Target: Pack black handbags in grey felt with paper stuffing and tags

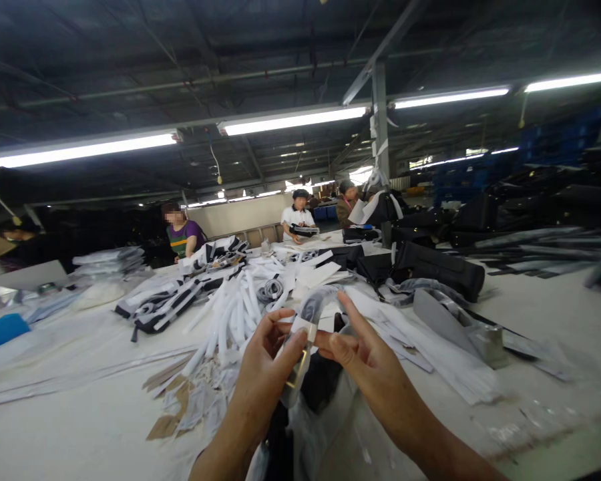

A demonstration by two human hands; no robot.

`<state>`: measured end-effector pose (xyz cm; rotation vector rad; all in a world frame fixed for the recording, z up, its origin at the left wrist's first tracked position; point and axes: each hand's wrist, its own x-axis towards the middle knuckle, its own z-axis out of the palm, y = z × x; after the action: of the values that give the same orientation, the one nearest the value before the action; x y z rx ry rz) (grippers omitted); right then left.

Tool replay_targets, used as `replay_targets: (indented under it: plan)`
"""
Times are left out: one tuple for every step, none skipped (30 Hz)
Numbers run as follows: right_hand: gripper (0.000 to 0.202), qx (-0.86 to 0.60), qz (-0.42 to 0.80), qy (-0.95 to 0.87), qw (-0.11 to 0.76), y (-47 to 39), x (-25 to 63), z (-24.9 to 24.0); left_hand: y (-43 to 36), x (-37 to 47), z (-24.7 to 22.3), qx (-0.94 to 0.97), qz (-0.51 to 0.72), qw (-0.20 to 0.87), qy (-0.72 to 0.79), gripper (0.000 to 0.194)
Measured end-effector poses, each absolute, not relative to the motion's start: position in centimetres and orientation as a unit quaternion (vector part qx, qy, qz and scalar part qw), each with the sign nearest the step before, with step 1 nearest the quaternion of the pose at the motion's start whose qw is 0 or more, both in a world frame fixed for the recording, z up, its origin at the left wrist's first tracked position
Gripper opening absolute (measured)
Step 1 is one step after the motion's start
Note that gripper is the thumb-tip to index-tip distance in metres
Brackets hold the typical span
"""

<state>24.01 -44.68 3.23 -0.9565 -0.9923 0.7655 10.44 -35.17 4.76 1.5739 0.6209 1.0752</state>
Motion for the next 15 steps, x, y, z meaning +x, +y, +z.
replay_targets:
  plan:
    - [0.103,-0.435,0.342,-0.449,0.702,-44.6,23.7,3.6,-35.0,10.4,4.7,0.680,0.463,0.506,0.259,0.049]
    - [0.103,-0.439,0.339,-0.451,0.699,-44.5,23.6,3.9,-35.0,10.4,4.6,0.696,0.472,0.473,0.261,0.048]
    - [0.103,-0.442,0.336,-0.452,0.698,-44.3,23.5,4.0,-35.0,10.3,4.4,0.708,0.481,0.443,0.267,0.047]
    - [0.102,-0.446,0.331,-0.453,0.698,-44.0,23.5,4.0,-35.1,10.3,4.3,0.715,0.487,0.419,0.275,0.046]
    - [0.100,-0.454,0.321,-0.453,0.697,-43.8,23.5,4.0,-35.2,10.3,4.2,0.719,0.492,0.401,0.283,0.046]
    - [0.098,-0.467,0.308,-0.452,0.695,-43.5,23.6,3.9,-35.5,10.4,4.0,0.720,0.495,0.391,0.288,0.046]
    - [0.095,-0.481,0.294,-0.450,0.692,-43.3,23.7,3.8,-35.8,10.6,3.9,0.722,0.497,0.386,0.289,0.047]
    - [0.093,-0.493,0.281,-0.448,0.691,-43.1,23.7,3.7,-36.1,10.7,3.8,0.722,0.497,0.385,0.288,0.048]
    - [0.092,-0.501,0.274,-0.444,0.691,-42.9,23.8,3.7,-36.4,11.0,3.7,0.721,0.498,0.387,0.286,0.048]
    - [0.091,-0.503,0.273,-0.439,0.693,-42.8,23.9,3.7,-36.7,11.2,3.7,0.718,0.500,0.391,0.285,0.049]
    - [0.090,-0.500,0.278,-0.432,0.697,-42.6,23.9,3.8,-36.9,11.4,3.7,0.713,0.505,0.395,0.284,0.049]
    - [0.089,-0.495,0.283,-0.424,0.703,-42.4,24.0,3.9,-37.1,11.5,3.7,0.706,0.512,0.399,0.284,0.049]
    - [0.088,-0.491,0.287,-0.415,0.710,-42.2,24.0,4.1,-37.2,11.6,3.8,0.698,0.518,0.404,0.283,0.050]
    - [0.087,-0.488,0.288,-0.404,0.718,-41.9,24.0,4.3,-37.4,11.5,3.7,0.693,0.521,0.413,0.279,0.053]
    - [0.085,-0.487,0.285,-0.395,0.725,-41.6,24.0,4.5,-37.5,11.3,3.6,0.692,0.519,0.424,0.269,0.058]
